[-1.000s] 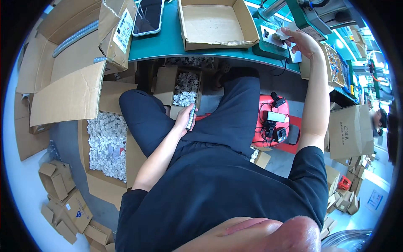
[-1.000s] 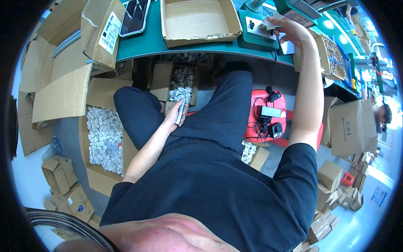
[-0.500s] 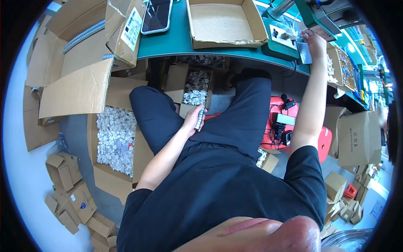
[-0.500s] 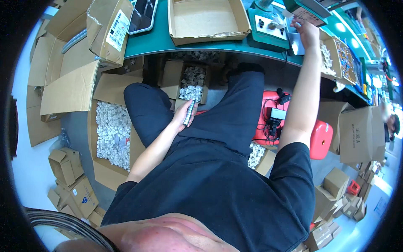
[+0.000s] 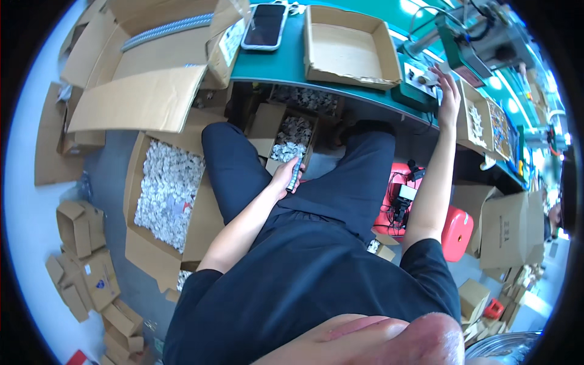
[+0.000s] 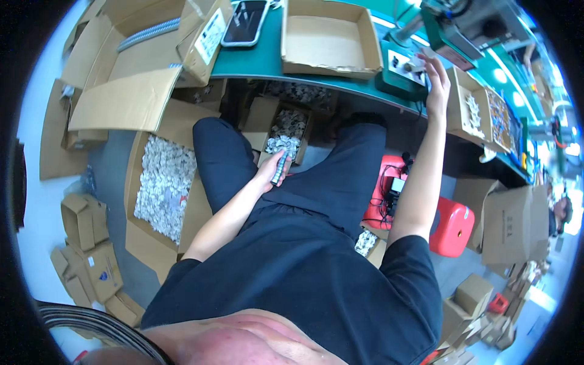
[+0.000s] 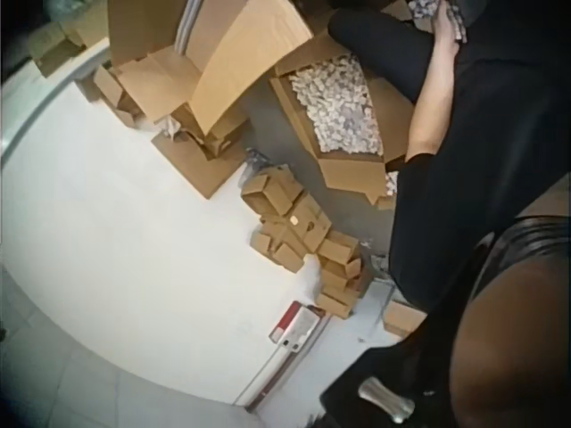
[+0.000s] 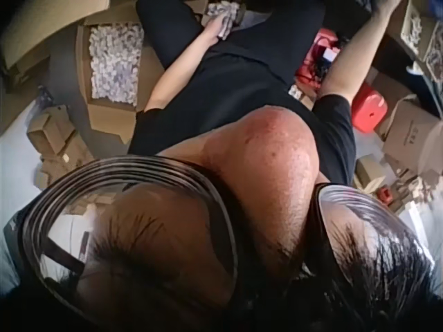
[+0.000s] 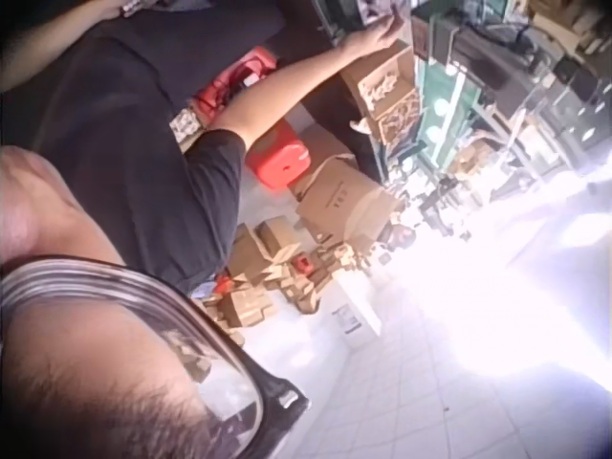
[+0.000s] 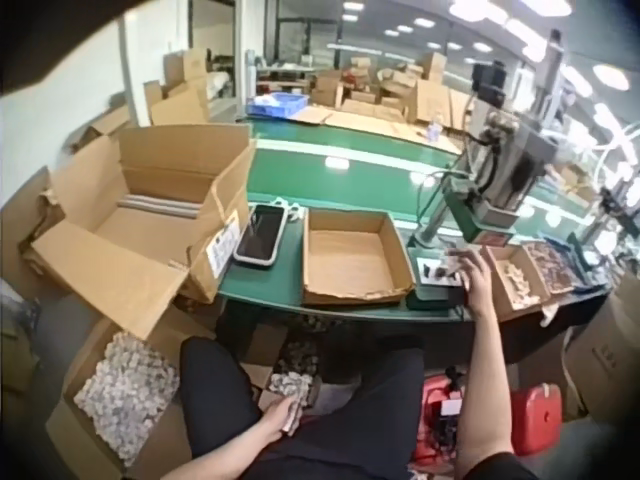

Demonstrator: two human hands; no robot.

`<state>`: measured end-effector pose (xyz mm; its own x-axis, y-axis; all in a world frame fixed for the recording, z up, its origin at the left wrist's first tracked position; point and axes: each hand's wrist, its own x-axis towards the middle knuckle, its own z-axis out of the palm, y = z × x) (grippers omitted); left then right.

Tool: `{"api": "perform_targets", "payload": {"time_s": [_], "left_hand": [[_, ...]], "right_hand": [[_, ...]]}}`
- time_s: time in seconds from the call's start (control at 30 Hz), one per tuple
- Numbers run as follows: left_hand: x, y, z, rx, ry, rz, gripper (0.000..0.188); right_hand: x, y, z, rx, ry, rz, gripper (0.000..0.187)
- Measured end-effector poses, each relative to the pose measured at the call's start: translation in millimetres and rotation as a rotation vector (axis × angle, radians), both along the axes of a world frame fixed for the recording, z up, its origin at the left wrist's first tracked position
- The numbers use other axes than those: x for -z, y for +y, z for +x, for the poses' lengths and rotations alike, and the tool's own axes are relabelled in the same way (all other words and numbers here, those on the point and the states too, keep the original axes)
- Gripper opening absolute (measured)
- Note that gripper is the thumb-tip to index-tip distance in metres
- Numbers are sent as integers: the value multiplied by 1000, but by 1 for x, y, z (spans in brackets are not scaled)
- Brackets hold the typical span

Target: Assembling small plastic and metal components manually and using a small manual press tool at a workstation.

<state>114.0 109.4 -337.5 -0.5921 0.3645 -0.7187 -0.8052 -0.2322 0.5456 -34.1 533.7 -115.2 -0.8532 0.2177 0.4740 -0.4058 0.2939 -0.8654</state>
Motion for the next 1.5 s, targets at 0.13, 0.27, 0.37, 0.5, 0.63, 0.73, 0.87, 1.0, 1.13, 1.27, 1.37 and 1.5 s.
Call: {"api": "perform_targets", "payload": {"time_s": [0.13,0.27,0.37,0.5,0.63,0.73,0.87,1.0,1.13,1.27,1.37,1.5], "left_hand": [[-3,1,5,24,-39,32,43],[-6,-3,12,30,-114,62,42],[-13,-6,12,4,-129,106,42],[-29,-9,17,89,-72,175,44],[-56,-18,7,123,-55,236,42],[-77,-37,-5,108,62,406,41],[-108,-46,-20,185,159,480,38],[-129,-33,-24,316,254,353,37],[-120,-22,-24,239,206,398,36],[-102,-8,-23,212,151,451,36],[-84,25,-39,210,241,358,34],[-39,-11,-33,37,102,277,30]], "right_hand": [[-8,-18,10,223,-8,398,34],[3,-32,14,442,144,229,39],[15,-83,33,492,323,534,40],[6,-156,24,351,553,673,40],[-8,-204,41,111,588,641,39],[12,-236,71,-280,262,483,36],[60,-246,106,-654,-249,305,29],[74,-241,124,-659,-362,143,26],[54,-208,111,-562,-324,153,25],[43,-164,88,-388,-333,-28,23],[76,-153,84,-552,-487,-53,23],[98,-87,105,-107,-572,-236,26]]}}
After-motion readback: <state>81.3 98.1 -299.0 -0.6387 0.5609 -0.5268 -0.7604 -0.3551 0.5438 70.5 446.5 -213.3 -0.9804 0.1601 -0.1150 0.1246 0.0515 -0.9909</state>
